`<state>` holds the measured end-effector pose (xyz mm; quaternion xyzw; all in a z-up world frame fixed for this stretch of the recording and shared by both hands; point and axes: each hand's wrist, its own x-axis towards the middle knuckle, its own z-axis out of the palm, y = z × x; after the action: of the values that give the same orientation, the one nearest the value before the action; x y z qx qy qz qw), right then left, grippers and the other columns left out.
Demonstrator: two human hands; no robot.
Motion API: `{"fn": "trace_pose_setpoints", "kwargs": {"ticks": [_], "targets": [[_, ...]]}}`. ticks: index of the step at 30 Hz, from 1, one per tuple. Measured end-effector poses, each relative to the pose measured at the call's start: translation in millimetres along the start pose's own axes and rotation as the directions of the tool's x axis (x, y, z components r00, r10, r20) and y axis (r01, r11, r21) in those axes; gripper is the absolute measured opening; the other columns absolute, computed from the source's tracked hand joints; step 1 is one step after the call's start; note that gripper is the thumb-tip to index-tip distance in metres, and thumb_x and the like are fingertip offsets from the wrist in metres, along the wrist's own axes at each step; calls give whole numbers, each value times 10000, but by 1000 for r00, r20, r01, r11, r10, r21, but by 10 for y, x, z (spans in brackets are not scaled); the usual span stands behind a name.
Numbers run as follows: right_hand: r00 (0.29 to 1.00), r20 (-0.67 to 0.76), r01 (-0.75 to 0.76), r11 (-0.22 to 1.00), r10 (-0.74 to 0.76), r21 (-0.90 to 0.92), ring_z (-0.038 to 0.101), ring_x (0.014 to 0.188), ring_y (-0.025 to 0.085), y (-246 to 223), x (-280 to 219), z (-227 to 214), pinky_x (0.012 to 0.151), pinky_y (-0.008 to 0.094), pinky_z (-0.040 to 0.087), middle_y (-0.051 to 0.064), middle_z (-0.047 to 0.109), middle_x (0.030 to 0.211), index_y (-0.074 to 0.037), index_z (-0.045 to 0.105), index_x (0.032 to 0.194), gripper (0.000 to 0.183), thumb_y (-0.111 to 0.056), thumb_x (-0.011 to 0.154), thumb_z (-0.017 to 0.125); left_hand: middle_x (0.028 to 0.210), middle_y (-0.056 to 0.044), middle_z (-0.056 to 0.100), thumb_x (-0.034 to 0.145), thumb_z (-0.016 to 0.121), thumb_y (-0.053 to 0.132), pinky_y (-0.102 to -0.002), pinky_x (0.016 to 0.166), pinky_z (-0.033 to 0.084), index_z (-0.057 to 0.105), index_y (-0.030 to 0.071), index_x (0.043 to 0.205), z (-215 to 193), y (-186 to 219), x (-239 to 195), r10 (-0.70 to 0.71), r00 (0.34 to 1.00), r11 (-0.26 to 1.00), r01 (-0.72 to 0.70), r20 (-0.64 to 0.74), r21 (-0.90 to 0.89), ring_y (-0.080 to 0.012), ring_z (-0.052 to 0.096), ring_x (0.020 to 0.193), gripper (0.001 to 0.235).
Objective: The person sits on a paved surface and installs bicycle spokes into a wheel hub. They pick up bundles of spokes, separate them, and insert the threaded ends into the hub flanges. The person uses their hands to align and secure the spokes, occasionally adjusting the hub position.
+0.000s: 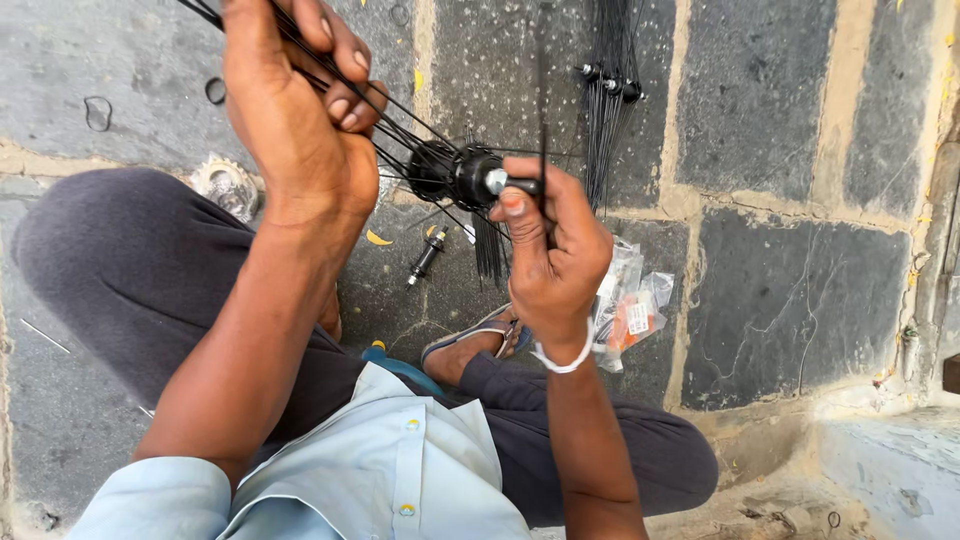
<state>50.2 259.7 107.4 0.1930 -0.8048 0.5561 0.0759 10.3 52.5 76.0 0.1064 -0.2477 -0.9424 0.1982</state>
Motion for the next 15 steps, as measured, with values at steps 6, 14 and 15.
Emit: {"fn": "trace_pose_setpoints", "kwargs": {"ticks": [6, 14, 15], "targets": [[950, -310, -10, 999, 24, 45, 660, 806, 63, -85, -30, 186, 728, 201, 536, 46, 708, 918, 33, 668, 1224, 198, -149, 1155, 632, 806, -142, 578, 1139, 550, 475, -273, 488, 300, 480, 35, 940, 212, -50, -263, 264, 940, 956, -285, 217, 68, -135, 370, 515, 488], [971, 233, 139, 933, -61, -331, 678, 782, 98, -195, 437, -478, 593, 201, 507, 64, 688, 961, -16, 659, 1116, 289, -245, 1129, 484, 643, -14, 401, 1026, 545, 690, -283, 415, 248, 391, 124, 777, -166, -330, 53, 99, 958, 977, -43, -270, 208, -125, 427, 531, 637], [962, 243, 210, 905, -124, -370, 686, 788, 110, -271, 432, -645, 597, 206, 517, 80, 690, 963, -15, 640, 1124, 270, -238, 1132, 489, 644, -14, 414, 1006, 557, 707, -286, 414, 247, 399, 125, 777, -225, -390, 69, 79, 956, 976, -17, -283, 215, -123, 430, 532, 644]]}}
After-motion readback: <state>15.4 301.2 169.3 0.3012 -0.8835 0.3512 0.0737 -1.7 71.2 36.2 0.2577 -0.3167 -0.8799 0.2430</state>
